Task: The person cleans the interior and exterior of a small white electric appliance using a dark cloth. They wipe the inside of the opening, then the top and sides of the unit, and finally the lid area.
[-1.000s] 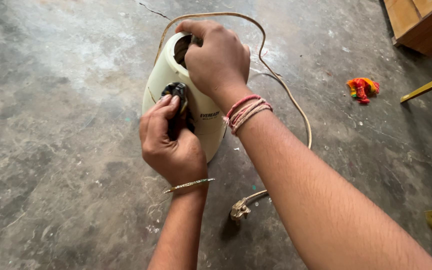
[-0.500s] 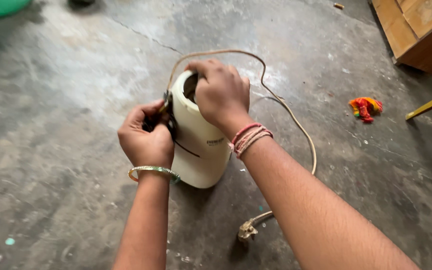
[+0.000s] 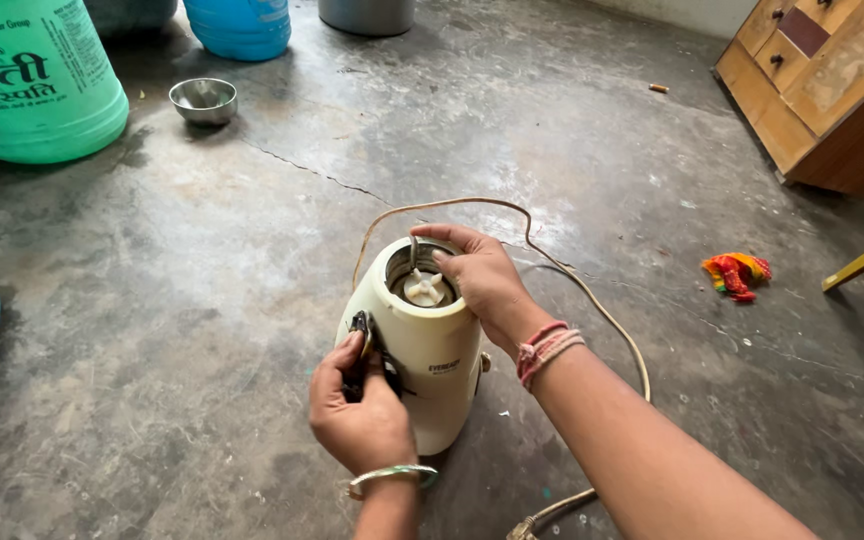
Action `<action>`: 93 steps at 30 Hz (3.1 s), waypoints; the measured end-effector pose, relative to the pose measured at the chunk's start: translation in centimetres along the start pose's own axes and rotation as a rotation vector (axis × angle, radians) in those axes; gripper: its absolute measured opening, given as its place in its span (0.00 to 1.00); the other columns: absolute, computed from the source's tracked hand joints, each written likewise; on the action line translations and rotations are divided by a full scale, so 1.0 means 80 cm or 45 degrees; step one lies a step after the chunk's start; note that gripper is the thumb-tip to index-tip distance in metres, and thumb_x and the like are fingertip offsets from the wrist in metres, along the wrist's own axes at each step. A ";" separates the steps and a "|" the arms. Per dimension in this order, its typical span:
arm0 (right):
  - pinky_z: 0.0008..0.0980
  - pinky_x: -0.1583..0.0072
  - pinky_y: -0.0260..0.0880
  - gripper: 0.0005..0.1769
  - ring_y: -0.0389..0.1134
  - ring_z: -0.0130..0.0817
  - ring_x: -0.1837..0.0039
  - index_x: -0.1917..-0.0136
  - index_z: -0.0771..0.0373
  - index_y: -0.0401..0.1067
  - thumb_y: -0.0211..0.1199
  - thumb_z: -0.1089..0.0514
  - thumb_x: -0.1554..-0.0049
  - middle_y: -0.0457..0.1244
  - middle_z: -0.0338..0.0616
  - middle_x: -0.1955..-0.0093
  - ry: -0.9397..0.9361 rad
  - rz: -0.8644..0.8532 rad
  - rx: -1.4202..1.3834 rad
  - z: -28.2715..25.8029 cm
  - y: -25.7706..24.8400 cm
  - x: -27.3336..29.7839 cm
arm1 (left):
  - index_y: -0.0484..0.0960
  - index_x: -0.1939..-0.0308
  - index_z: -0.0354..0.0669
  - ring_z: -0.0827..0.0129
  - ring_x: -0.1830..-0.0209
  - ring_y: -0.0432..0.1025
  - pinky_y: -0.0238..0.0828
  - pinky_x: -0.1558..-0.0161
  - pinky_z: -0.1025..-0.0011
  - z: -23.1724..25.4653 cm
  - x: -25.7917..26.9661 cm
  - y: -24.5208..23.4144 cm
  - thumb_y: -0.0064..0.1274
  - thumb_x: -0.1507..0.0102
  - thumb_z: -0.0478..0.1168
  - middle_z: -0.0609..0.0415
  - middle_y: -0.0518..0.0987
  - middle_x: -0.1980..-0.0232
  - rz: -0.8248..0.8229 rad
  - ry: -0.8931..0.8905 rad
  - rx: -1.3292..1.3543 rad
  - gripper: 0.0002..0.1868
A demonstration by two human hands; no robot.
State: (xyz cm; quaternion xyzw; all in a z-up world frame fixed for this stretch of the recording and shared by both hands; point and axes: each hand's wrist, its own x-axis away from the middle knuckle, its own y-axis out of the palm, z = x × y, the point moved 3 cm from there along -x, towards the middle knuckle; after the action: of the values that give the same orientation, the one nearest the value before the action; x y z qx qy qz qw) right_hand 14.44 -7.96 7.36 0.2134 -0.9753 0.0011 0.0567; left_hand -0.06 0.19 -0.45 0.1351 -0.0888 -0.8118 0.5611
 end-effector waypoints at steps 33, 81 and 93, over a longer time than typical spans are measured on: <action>0.40 0.36 0.64 0.15 0.67 0.38 0.37 0.46 0.46 0.81 0.57 0.46 0.42 0.70 0.29 0.41 -0.509 0.433 1.392 -0.044 0.019 0.045 | 0.88 0.49 0.47 0.71 0.49 0.80 0.77 0.45 0.73 0.017 0.005 0.009 0.57 0.40 0.27 0.56 0.86 0.49 -0.414 -0.085 -0.081 0.18; 0.38 0.37 0.66 0.16 0.68 0.38 0.36 0.46 0.45 0.82 0.61 0.45 0.44 0.70 0.30 0.40 -0.469 0.482 1.376 -0.045 0.022 0.047 | 0.89 0.53 0.42 0.73 0.58 0.81 0.77 0.52 0.74 -0.026 -0.075 0.052 0.54 0.40 0.27 0.50 0.89 0.55 -0.587 -0.275 0.109 0.15; 0.37 0.35 0.65 0.16 0.67 0.37 0.34 0.45 0.44 0.81 0.59 0.47 0.44 0.69 0.31 0.38 -0.446 0.478 1.363 -0.042 0.018 0.045 | 0.89 0.49 0.48 0.63 0.48 0.78 0.74 0.44 0.65 0.044 0.056 0.000 0.55 0.43 0.27 0.54 0.86 0.48 -0.278 0.076 -0.452 0.21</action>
State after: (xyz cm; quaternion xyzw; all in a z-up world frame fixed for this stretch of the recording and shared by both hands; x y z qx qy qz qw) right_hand 10.95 -8.07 11.15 0.0332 -0.8550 0.4676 -0.2218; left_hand -2.70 -4.06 2.38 0.0671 0.0874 -0.8664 0.4871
